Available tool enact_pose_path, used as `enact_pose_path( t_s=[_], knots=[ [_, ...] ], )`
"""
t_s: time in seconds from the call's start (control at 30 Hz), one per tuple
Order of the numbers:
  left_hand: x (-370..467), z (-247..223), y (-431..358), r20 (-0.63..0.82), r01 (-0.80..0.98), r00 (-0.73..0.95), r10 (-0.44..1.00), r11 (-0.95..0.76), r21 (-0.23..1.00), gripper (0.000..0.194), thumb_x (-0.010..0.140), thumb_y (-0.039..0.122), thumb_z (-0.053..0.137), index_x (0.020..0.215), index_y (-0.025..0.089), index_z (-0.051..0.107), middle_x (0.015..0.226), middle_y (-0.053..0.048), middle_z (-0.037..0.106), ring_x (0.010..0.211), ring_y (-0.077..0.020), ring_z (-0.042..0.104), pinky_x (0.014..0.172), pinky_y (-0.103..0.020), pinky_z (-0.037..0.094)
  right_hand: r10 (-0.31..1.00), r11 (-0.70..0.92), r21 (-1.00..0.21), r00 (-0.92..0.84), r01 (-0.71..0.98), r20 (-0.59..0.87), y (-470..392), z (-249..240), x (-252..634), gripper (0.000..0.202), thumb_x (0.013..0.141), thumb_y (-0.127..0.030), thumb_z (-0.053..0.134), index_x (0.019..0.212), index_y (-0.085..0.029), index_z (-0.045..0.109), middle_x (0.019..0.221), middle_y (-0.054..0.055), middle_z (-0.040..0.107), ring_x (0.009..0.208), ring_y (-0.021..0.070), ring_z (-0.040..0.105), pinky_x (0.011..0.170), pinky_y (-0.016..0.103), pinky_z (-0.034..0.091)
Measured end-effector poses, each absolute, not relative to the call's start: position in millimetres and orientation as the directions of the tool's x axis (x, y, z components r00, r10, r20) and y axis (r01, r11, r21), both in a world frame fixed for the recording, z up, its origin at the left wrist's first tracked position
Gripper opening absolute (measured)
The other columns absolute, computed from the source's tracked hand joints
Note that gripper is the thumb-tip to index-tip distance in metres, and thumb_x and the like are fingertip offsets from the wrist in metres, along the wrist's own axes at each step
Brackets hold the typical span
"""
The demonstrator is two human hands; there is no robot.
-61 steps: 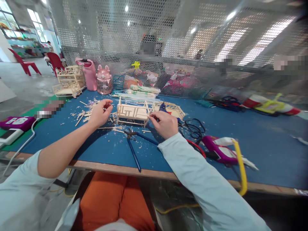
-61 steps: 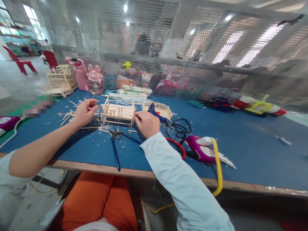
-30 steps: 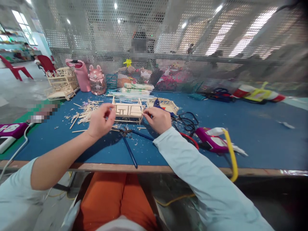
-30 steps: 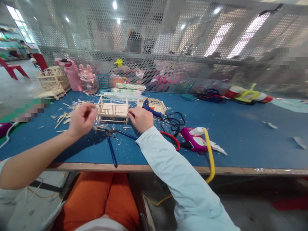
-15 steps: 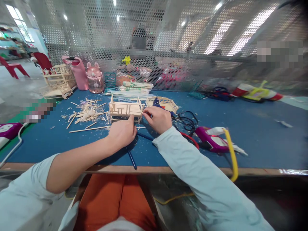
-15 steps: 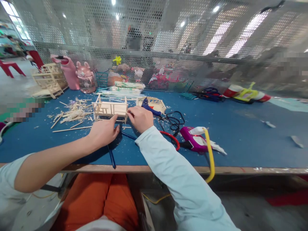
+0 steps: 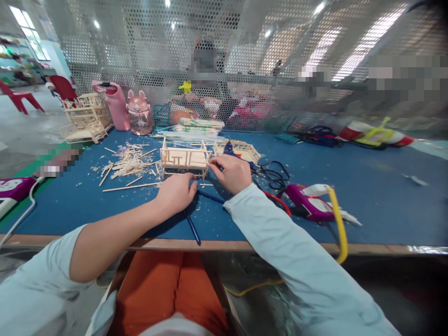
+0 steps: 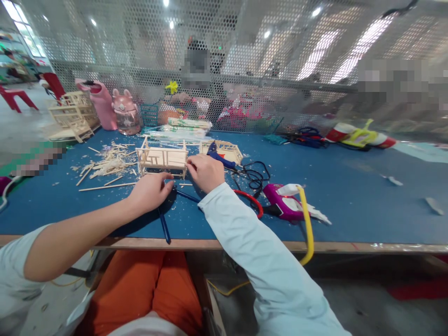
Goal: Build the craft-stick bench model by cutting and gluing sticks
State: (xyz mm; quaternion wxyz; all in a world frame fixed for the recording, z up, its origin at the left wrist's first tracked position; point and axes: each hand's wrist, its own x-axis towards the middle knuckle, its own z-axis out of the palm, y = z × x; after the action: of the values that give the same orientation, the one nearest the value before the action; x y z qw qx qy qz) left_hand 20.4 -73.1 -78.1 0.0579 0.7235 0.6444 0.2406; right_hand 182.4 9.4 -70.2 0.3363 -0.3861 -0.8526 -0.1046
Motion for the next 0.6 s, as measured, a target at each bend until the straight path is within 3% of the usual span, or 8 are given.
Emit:
enact_pose_path(
  t_s=[0.1, 0.17, 0.23, 0.33, 0.4, 0.5, 0.6],
  knots=[
    [19, -82, -69, 0.264, 0.652, 0.032, 0.964, -0.221, 0.726, 0.035, 0.088, 0.033, 0.042, 0.106, 0.014, 0.065, 0.073, -0.007, 0.07, 0.062, -0.0174, 0.063, 0.063, -0.027, 0.048, 0.621, 0.696, -0.217, -0.421, 0.685, 0.661, -5, -68, 183, 0.017, 0.083, -0.027, 0.055, 0.074, -0.017, 0.066, 0.071, 0.003, 0.067, 0.066, 0.0147, 0.058, 0.062, 0.025, 0.038],
    [19, -83, -67, 0.261, 0.434, 0.025, 0.965, -0.246, 0.867, 0.037, 0.087, 0.037, 0.044, 0.107, 0.014, 0.065, 0.076, -0.005, 0.069, 0.055, -0.013, 0.058, 0.052, -0.023, 0.045, 0.66, 0.704, -0.353, -0.384, 0.616, 0.646, -20, -69, 181, 0.017, 0.082, -0.029, 0.057, 0.073, -0.017, 0.065, 0.067, 0.002, 0.065, 0.061, 0.0129, 0.056, 0.06, 0.024, 0.038],
    [21, -83, -68, 0.288, 0.286, 0.044, 0.956, -0.289, 0.914, 0.036, 0.086, 0.041, 0.046, 0.097, 0.014, 0.067, 0.08, -0.004, 0.068, 0.057, -0.0117, 0.056, 0.049, -0.021, 0.043, 0.705, 0.691, -0.479, -0.362, 0.541, 0.609, -36, -72, 177, 0.016, 0.081, -0.029, 0.057, 0.072, -0.017, 0.064, 0.065, 0.001, 0.064, 0.059, 0.0118, 0.055, 0.059, 0.023, 0.039],
    [21, -83, -69, 0.352, 0.21, 0.038, 0.935, -0.352, 0.912, 0.032, 0.084, 0.041, 0.051, 0.083, 0.014, 0.067, 0.081, -0.004, 0.067, 0.071, -0.0126, 0.059, 0.06, -0.02, 0.046, 0.744, 0.664, -0.545, -0.376, 0.511, 0.553, -55, -76, 172, 0.012, 0.08, -0.026, 0.056, 0.075, -0.017, 0.063, 0.067, 0.0, 0.064, 0.059, 0.012, 0.055, 0.06, 0.023, 0.041],
    [19, -82, -69, 0.316, 0.147, 0.026, 0.948, -0.316, 0.937, 0.028, 0.085, 0.037, 0.051, 0.078, 0.014, 0.064, 0.078, -0.003, 0.066, 0.072, -0.0115, 0.059, 0.065, -0.02, 0.047, 0.749, 0.659, -0.502, -0.423, 0.561, 0.51, -61, -78, 176, 0.012, 0.08, -0.025, 0.056, 0.087, -0.018, 0.063, 0.073, 0.001, 0.065, 0.062, 0.013, 0.056, 0.062, 0.024, 0.043],
    [17, -80, -66, 0.154, 0.03, 0.083, 0.985, -0.157, 0.987, 0.021, 0.087, 0.029, 0.049, 0.079, 0.014, 0.06, 0.068, 0.0, 0.062, 0.055, -0.0072, 0.056, 0.053, -0.017, 0.045, 0.771, 0.609, -0.311, -0.452, 0.73, 0.448, -62, -77, 198, 0.019, 0.081, -0.025, 0.054, 0.098, -0.016, 0.06, 0.088, 0.007, 0.066, 0.078, 0.0187, 0.06, 0.072, 0.029, 0.045],
    [18, -77, -66, 0.019, -0.025, 0.153, 0.988, -0.015, 1.0, 0.015, 0.089, 0.022, 0.048, 0.083, 0.013, 0.058, 0.061, 0.002, 0.059, 0.044, -0.0045, 0.051, 0.044, -0.015, 0.041, 0.878, 0.331, -0.019, -0.301, 0.943, 0.372, -57, -74, 235, 0.021, 0.08, -0.027, 0.054, 0.095, -0.014, 0.061, 0.094, 0.015, 0.063, 0.089, 0.0266, 0.058, 0.077, 0.037, 0.044]
  ],
)
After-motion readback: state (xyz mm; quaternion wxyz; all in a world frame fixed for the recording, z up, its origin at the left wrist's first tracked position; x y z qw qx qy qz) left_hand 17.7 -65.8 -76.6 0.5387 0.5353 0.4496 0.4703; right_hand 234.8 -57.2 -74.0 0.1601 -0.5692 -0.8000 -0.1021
